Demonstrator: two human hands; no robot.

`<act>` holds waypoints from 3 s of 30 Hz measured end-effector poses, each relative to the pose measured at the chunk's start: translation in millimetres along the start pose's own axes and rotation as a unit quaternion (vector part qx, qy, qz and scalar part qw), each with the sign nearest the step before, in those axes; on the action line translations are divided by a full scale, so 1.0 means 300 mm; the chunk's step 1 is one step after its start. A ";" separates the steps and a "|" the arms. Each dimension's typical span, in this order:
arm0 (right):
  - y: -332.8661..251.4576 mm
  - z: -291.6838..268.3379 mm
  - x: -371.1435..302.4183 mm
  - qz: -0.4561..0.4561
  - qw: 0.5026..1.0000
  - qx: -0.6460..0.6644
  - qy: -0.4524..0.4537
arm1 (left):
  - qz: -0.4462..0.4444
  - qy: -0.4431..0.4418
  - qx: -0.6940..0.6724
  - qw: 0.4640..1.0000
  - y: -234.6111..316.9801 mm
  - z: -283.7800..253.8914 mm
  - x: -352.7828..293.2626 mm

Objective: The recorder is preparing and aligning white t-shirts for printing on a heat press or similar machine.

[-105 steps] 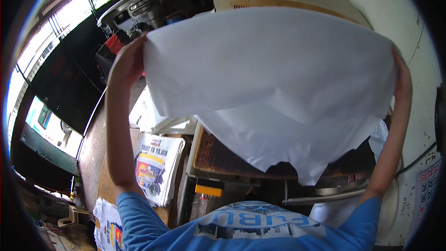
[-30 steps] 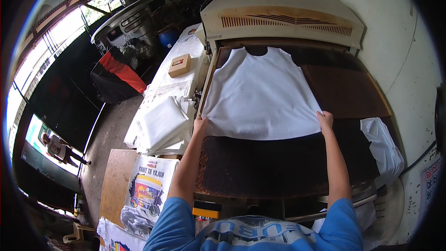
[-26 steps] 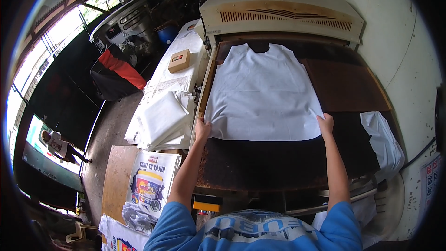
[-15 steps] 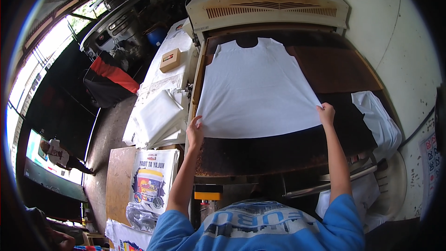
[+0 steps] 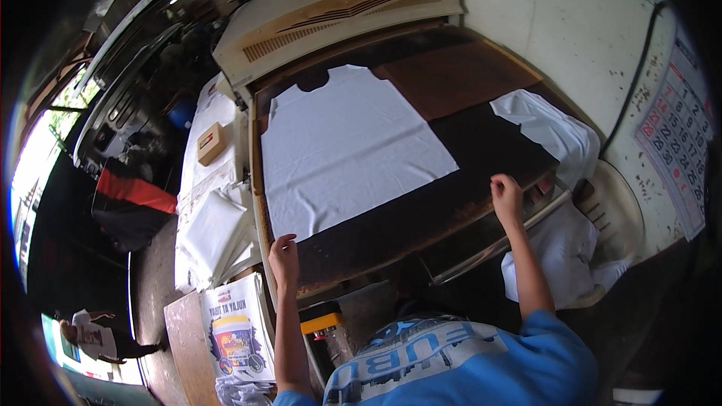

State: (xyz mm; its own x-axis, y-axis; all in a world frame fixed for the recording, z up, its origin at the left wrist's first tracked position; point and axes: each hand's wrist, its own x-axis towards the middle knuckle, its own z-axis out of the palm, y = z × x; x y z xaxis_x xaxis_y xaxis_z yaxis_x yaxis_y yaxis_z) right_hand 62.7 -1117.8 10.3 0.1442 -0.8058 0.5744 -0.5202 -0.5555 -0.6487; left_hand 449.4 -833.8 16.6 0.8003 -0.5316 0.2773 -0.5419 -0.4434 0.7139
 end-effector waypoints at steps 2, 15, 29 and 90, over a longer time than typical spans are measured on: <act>0.083 -0.144 -0.109 0.014 0.996 -0.048 0.071 | 0.039 -0.035 -0.045 0.998 0.092 0.042 -0.042; 0.294 -0.461 -0.137 0.145 0.979 -0.070 0.122 | -0.030 -0.359 -0.240 0.902 0.450 0.274 -0.419; 1.122 -0.703 0.257 0.211 0.961 -0.143 0.110 | -0.283 -0.654 -0.423 0.560 1.330 1.154 -0.606; 0.379 -1.164 1.512 0.031 0.867 0.484 -0.114 | 0.117 -0.154 -0.521 0.831 1.571 0.146 0.181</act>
State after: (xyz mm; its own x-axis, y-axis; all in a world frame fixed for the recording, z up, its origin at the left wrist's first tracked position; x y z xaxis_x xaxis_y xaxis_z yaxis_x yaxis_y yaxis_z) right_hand -225.1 -1474.7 371.4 0.3613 -0.7988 0.4811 0.4015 -0.3324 -0.8534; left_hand 226.2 -1103.3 339.9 0.5137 -0.7461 0.4236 -0.0286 0.4786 0.8776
